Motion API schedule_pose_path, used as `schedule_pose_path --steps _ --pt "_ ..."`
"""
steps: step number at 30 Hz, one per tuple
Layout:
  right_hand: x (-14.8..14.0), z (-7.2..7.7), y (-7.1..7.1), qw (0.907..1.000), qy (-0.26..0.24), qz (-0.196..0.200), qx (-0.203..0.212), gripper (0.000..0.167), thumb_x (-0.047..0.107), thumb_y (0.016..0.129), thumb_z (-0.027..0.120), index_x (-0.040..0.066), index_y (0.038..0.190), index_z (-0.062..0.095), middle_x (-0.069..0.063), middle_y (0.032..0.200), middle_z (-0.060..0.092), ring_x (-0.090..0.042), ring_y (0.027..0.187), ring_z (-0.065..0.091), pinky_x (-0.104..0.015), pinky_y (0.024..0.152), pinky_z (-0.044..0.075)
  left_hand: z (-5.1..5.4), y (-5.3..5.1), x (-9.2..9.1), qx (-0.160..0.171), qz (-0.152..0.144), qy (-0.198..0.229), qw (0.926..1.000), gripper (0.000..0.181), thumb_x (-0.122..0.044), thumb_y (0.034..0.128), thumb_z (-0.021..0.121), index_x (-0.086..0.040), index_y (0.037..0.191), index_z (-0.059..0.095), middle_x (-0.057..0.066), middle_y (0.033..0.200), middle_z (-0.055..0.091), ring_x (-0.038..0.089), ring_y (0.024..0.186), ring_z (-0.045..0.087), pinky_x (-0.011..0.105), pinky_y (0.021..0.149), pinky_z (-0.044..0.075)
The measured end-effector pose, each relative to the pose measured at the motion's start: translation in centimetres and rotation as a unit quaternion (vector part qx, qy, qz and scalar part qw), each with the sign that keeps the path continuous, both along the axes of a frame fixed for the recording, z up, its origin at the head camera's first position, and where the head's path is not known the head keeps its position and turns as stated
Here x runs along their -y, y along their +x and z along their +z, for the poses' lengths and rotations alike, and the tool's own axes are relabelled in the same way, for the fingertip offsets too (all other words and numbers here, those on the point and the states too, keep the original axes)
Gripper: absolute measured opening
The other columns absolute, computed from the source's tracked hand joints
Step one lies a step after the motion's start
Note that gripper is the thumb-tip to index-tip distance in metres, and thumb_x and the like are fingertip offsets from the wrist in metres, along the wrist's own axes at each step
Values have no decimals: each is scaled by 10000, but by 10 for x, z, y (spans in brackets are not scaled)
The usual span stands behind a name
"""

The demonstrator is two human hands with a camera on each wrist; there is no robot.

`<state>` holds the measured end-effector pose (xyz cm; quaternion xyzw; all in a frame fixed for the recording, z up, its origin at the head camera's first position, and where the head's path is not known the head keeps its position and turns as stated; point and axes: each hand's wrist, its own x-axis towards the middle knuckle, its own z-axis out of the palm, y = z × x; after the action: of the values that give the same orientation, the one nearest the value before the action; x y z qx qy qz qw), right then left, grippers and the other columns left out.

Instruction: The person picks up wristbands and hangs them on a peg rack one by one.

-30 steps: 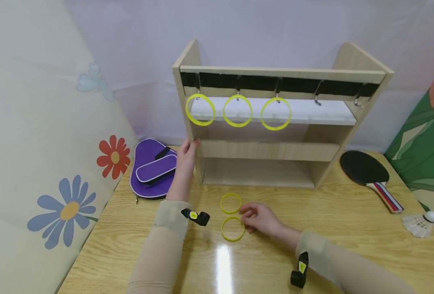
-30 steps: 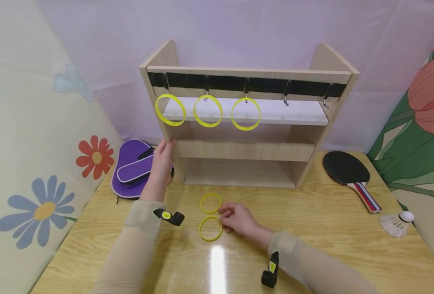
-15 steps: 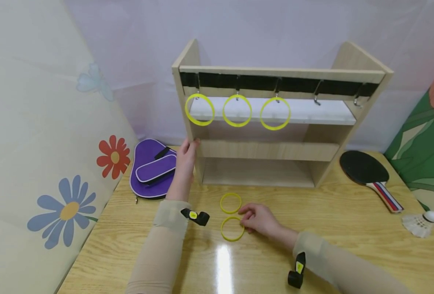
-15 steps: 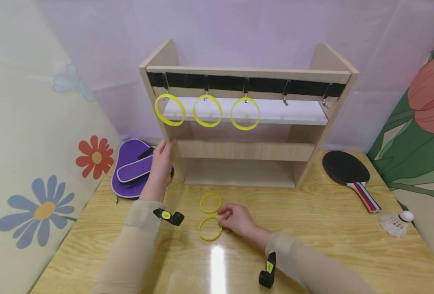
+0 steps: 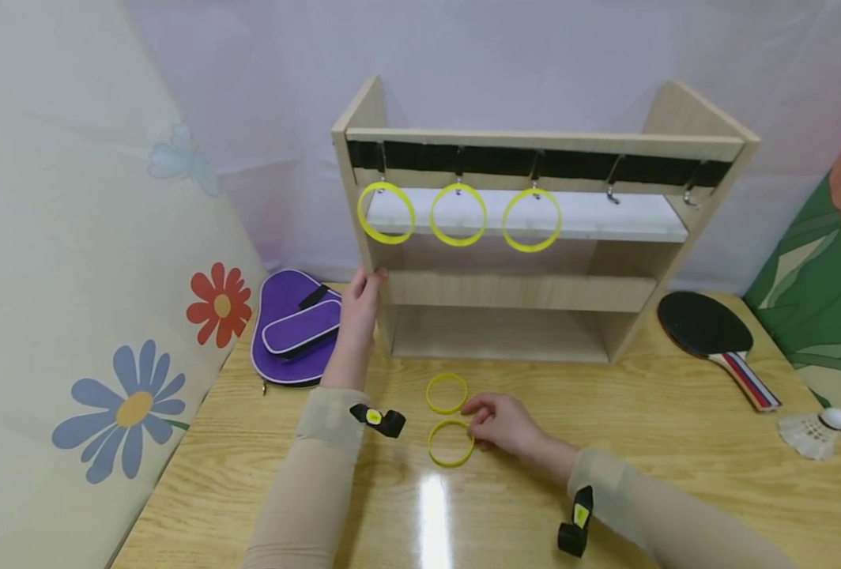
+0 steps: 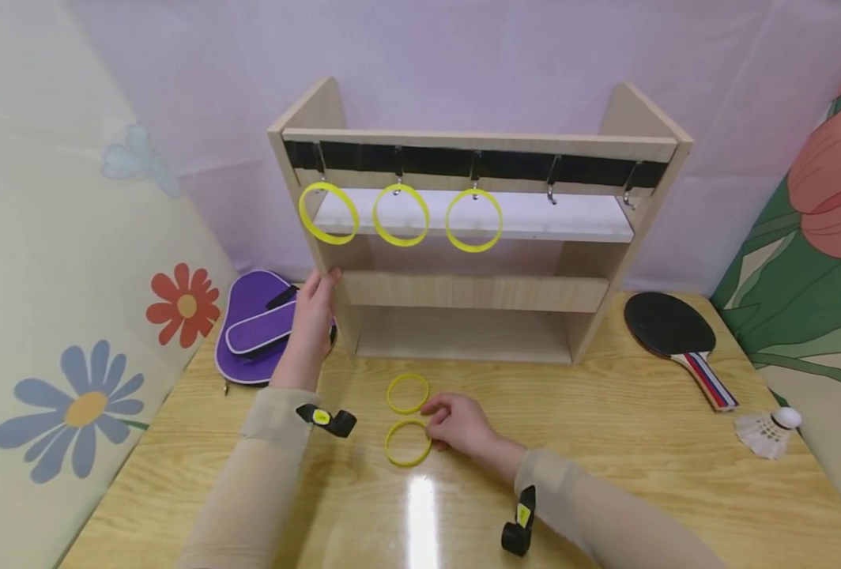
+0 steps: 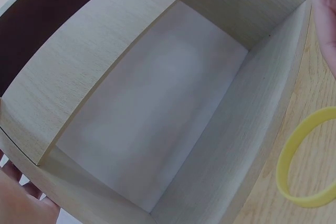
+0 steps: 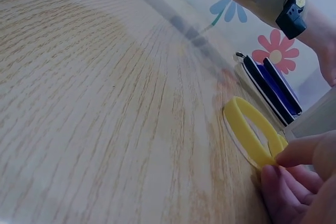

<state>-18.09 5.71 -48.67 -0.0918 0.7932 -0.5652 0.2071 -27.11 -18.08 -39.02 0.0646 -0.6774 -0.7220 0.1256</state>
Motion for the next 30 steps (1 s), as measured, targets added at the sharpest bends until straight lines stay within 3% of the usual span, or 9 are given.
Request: schedule_pose_path --steps 9,21,30 --pt "-3 4 1 9994 -287 -64 199 315 -96 811 655 -92 1126 643 -114 803 632 -110 629 589 -285 612 561 0 0 0 -48 18 20 10000 394 -248 988 507 -137 1360 569 123 1234 594 152 1009 546 287 896 440" --pt "-5 6 0 9988 -409 -43 252 325 -111 806 613 -106 1131 630 -80 782 655 -105 595 590 -270 594 550 -1 0 0 -31 -32 93 9999 403 -253 990 508 -139 1374 559 113 1236 585 147 1028 540 286 908 440" --pt "-14 17 -5 10000 53 -54 59 322 -72 820 614 -78 1137 671 -96 849 639 -100 668 602 -276 635 559 0 -1 -1 -105 14 101 9999 408 -239 985 510 -128 1374 565 107 1242 586 154 1047 534 289 937 425"
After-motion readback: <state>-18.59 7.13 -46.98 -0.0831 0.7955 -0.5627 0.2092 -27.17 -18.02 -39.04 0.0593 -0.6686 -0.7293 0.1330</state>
